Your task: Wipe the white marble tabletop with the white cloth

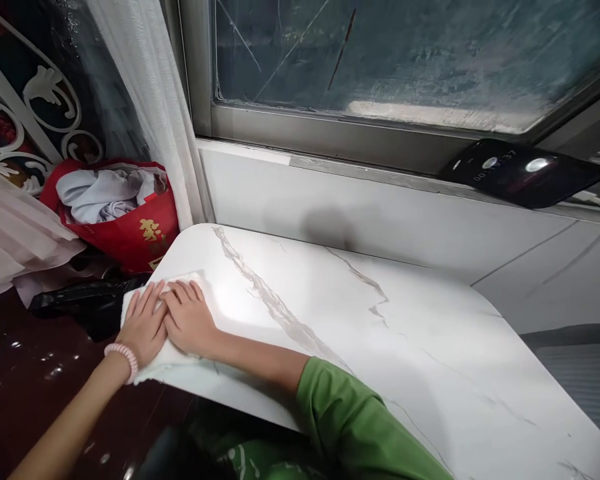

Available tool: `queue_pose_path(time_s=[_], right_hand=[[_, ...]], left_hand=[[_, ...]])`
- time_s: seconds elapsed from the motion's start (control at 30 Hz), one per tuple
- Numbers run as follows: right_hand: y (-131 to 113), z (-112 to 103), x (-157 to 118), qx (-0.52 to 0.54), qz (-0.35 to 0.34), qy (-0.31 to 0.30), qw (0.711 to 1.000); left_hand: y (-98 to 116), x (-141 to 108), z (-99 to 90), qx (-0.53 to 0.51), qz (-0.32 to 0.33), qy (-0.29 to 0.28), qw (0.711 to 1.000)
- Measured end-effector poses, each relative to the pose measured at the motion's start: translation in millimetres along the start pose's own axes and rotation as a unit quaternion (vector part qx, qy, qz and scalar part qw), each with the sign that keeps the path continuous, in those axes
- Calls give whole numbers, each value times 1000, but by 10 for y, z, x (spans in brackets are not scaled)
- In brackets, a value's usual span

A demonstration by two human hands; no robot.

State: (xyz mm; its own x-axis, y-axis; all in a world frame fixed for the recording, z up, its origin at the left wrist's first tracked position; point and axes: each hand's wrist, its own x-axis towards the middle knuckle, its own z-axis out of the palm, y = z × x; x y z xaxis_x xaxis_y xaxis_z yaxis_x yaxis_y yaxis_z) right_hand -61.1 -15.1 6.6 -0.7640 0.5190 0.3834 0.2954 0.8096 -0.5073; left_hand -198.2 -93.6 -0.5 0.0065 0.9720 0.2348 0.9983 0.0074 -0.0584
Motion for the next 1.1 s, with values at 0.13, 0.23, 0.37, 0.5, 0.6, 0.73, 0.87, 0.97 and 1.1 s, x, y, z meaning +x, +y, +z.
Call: queue_pose_path(time_s=[0.13,0.23,0.37,0.5,0.6,0.73,0.87,0.97,1.1], right_hand=[[346,-6,344,-36,43,22,998],[702,-63,640,-51,86,53,994],[1197,-188,955,-40,132,97,986],[1554,-290,1138,-28,159,128,979],[1683,-309,1217,-37,178,145,973],[1711,-301,1242,-53,185,153,969],[1628,-310,1164,-62,167,139,974],[1483,-313,1034,-63,144,117,981],[1140,-267,769,-68,105,77,989]], left_hand=[[-167,632,122,-10,31,-31,999],[-227,1208,237,-26,54,-51,997],[-198,1888,420,-47,51,-58,996],[-153,2354,574,-70,59,-43,995],[-159,2558,629,-83,70,-42,993],[-166,2623,634,-82,72,-46,993],[-115,2465,597,-71,59,-39,995],[-59,2206,545,-61,36,-25,997],[-8,1670,421,-46,17,-15,999]])
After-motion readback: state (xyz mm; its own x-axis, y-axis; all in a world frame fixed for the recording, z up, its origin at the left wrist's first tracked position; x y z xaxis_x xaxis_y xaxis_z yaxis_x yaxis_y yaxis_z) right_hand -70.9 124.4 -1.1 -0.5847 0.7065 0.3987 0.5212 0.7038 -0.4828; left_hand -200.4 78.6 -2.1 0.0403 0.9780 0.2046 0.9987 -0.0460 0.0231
